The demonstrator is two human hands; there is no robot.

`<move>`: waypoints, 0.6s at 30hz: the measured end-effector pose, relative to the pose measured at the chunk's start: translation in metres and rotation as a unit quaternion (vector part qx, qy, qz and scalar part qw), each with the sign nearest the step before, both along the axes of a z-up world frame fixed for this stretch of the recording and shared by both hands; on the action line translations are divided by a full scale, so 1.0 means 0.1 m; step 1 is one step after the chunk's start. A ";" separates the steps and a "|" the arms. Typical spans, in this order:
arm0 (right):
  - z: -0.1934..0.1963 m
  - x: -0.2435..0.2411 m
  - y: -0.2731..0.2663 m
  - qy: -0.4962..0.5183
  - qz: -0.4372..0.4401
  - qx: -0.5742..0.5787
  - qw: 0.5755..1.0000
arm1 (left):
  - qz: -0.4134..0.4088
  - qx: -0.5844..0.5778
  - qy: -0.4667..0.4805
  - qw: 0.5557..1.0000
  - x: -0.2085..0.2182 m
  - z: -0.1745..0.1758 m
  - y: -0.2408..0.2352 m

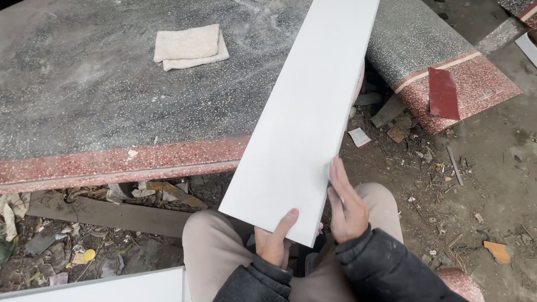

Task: The person sands a long white rectangular board using a small sanding block, working along the edges and flat surfaces. The person switches between different sanding blocks and continues sanding the board's edges and faces.

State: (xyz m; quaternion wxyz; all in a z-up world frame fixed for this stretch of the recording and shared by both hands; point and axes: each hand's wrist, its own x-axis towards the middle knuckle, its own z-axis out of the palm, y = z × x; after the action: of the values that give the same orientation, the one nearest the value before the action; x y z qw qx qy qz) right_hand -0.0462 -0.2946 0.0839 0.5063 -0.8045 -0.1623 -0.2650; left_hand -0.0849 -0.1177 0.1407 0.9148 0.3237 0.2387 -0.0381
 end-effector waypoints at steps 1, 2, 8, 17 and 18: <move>-0.06 0.08 -0.06 -0.003 -0.001 0.001 1.000 | -0.001 0.001 -0.003 1.000 0.05 0.02 0.01; -0.13 0.17 -0.12 -0.013 -0.012 -0.028 0.999 | -0.001 0.009 -0.030 1.000 0.10 0.03 0.02; 0.22 0.37 -0.08 0.008 -0.096 -0.046 0.994 | 0.005 0.034 -0.035 0.999 0.03 -0.09 -0.06; 0.21 0.62 -0.09 -0.026 -0.090 0.009 0.996 | -0.017 0.017 -0.083 0.996 0.10 0.01 -0.02; 0.35 0.80 -0.09 -0.013 -0.184 -0.005 0.983 | -0.011 0.016 -0.056 0.998 0.12 0.01 -0.02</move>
State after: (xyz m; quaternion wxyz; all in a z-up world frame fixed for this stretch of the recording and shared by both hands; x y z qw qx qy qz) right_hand 0.0339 -0.3040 0.1190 0.4430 -0.8195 -0.0197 -0.3630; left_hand -0.0725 -0.1194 0.1414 0.9210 0.3423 0.1842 -0.0263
